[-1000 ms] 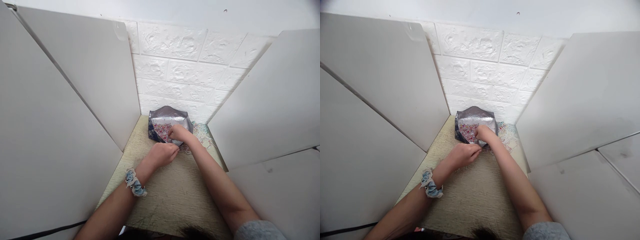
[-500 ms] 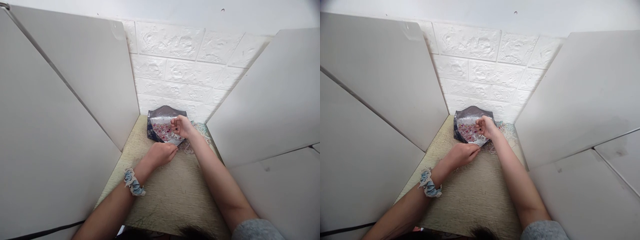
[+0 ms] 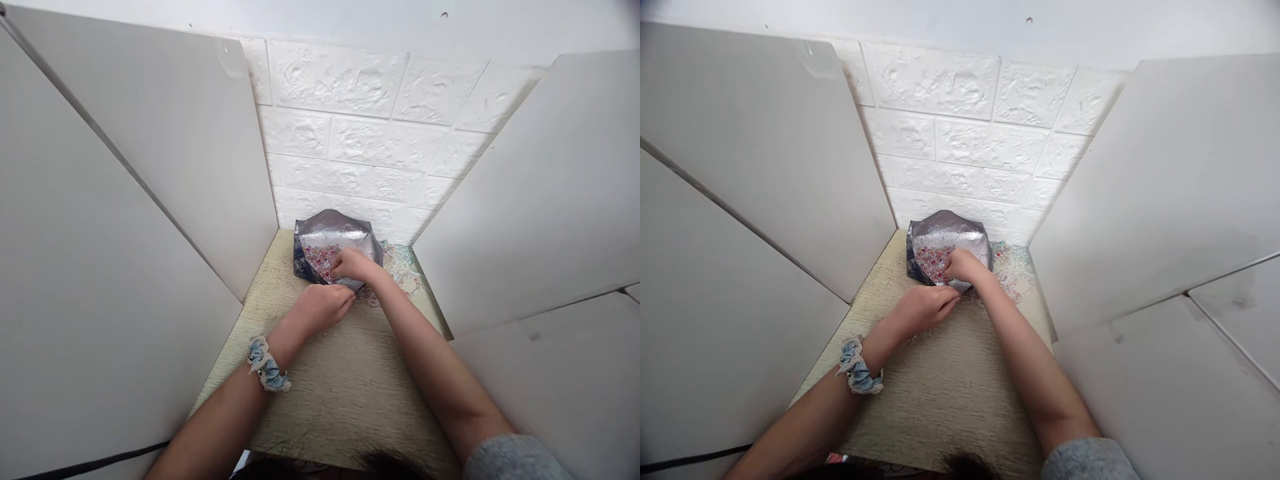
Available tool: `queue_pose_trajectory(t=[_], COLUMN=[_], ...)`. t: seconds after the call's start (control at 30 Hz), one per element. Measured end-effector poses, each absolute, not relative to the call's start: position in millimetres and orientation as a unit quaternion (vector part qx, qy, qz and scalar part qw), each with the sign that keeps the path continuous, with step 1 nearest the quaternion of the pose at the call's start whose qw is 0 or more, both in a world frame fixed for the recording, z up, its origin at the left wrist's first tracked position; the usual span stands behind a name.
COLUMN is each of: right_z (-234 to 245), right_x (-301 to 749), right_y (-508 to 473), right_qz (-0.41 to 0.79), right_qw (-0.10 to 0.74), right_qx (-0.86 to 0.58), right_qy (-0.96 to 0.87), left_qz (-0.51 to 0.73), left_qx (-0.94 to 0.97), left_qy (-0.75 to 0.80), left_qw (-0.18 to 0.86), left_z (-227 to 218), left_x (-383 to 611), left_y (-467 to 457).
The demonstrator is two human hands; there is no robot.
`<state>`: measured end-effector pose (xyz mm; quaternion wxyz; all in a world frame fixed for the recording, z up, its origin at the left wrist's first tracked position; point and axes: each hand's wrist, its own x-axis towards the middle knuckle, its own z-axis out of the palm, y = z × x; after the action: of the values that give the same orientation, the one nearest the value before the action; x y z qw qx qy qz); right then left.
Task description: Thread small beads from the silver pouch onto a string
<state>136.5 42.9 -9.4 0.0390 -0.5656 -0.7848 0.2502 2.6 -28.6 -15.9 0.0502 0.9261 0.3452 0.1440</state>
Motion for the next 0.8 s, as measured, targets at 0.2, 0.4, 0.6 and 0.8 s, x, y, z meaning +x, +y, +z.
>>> queue_pose_trajectory(t=[0.2,0.4,0.6,0.8], right_z=[-11.4,-14.5,-1.5,9.1], right_x=[128.3,124.1,134.3,148.4], right_y=[42.3,41.8,42.4,50.2], right_qz=[0.178,0.150,0.375,0.650], right_qw=[-0.010,-0.028,0.130,0.432], right_qx=[-0.581,-0.586,-0.582,-0.440], right_qy=[-0.794,-0.796,-0.710,-0.445], left_qz=[0.144,0.139,0.138,0.136], left_qx=[0.926,0.925,0.926,0.928], left_qy=[0.347,0.351,0.349,0.345], left_qw=[0.041,0.038,0.038,0.028], left_z=[-17.4,-18.0,-15.8,-13.5], left_x=[2.8,3.1,2.6,2.5], left_y=[-27.9,-27.6,-28.5,-29.0])
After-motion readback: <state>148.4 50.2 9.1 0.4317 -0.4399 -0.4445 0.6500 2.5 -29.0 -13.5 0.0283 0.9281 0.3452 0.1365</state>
